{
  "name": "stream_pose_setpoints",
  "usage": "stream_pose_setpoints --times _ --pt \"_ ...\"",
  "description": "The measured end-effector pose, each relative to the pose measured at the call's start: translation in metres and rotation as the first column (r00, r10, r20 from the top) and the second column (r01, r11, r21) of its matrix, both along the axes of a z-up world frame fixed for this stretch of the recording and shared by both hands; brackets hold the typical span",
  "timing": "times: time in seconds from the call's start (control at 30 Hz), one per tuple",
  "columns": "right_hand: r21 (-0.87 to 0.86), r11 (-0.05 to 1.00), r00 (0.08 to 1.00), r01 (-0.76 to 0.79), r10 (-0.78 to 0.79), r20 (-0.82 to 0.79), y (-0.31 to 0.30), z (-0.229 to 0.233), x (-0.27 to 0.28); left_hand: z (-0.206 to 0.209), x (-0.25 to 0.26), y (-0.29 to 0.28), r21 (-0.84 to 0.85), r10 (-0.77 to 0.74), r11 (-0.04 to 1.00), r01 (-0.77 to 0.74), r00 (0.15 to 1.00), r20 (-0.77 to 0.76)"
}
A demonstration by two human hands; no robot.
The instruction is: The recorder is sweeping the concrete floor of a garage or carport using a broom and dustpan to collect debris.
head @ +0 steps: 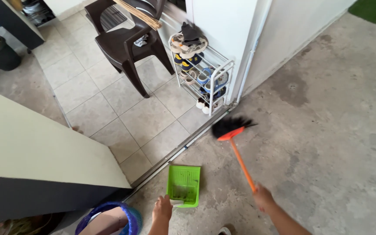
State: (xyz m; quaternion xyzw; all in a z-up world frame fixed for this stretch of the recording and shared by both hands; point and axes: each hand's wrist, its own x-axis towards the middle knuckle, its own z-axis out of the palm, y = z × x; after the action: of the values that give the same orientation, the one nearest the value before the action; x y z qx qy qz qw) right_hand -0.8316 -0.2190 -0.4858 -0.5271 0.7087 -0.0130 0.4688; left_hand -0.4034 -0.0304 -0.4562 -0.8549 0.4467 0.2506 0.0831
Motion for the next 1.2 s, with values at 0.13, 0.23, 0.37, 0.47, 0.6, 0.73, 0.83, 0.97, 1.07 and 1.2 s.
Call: stream_pose_setpoints --times 0.13,0.23,0.37,0.47,0.6,0.73,0.83,0.97,1.07,1.2 --pt "-0.413 0.896 0.976 -0.161 0.208 0.072 0.051 -0.064 -0.098 -0.010 -0.012 -0.020 -0.048 0.066 0.997 -0.066 0.998 -0.017" --pt "0.123 0.975 0.940 0.187 -0.213 0.265 0.052 0.005 -0.122 -0.014 -0.011 -0.030 -0.130 0.301 0.936 -0.327 0.935 -0.186" --pt "0.088 0.939 0.922 0.331 -0.342 0.182 0.021 0.066 -0.102 -0.040 -0.004 -0.023 -0.109 0.472 0.857 -0.503 0.852 -0.226" --pt "0.072 0.908 0.862 0.413 -0.415 0.292 -0.026 0.056 -0.068 -0.035 -0.002 -0.016 -0.117 0.511 0.830 -0.545 0.828 -0.230" --pt "0.019 0.961 0.932 0.275 -0.271 0.243 -0.054 0.024 -0.005 -0.023 -0.002 -0.006 -0.168 0.504 0.827 -0.536 0.841 -0.198" --pt "0.124 0.991 0.985 0.054 -0.073 0.157 0.017 0.043 0.043 -0.016 0.012 0.000 -0.147 0.505 0.840 -0.522 0.852 -0.139" --pt "0.242 0.962 0.992 -0.122 0.116 0.040 0.068 0.068 0.042 -0.011 0.019 0.003 -0.070 0.597 0.789 -0.610 0.788 -0.150" --pt "0.083 0.983 0.965 -0.167 0.145 0.217 0.089 0.004 -0.024 -0.017 0.025 0.005 -0.119 0.577 0.798 -0.591 0.806 -0.133" --pt "0.222 0.974 0.981 -0.041 -0.002 0.192 0.082 0.065 -0.048 -0.018 0.034 0.006 -0.128 0.574 0.795 -0.593 0.804 -0.154" --pt "0.298 0.940 0.974 0.165 -0.204 0.104 0.073 0.153 -0.026 -0.024 0.046 0.015 -0.119 0.545 0.820 -0.560 0.827 -0.138"
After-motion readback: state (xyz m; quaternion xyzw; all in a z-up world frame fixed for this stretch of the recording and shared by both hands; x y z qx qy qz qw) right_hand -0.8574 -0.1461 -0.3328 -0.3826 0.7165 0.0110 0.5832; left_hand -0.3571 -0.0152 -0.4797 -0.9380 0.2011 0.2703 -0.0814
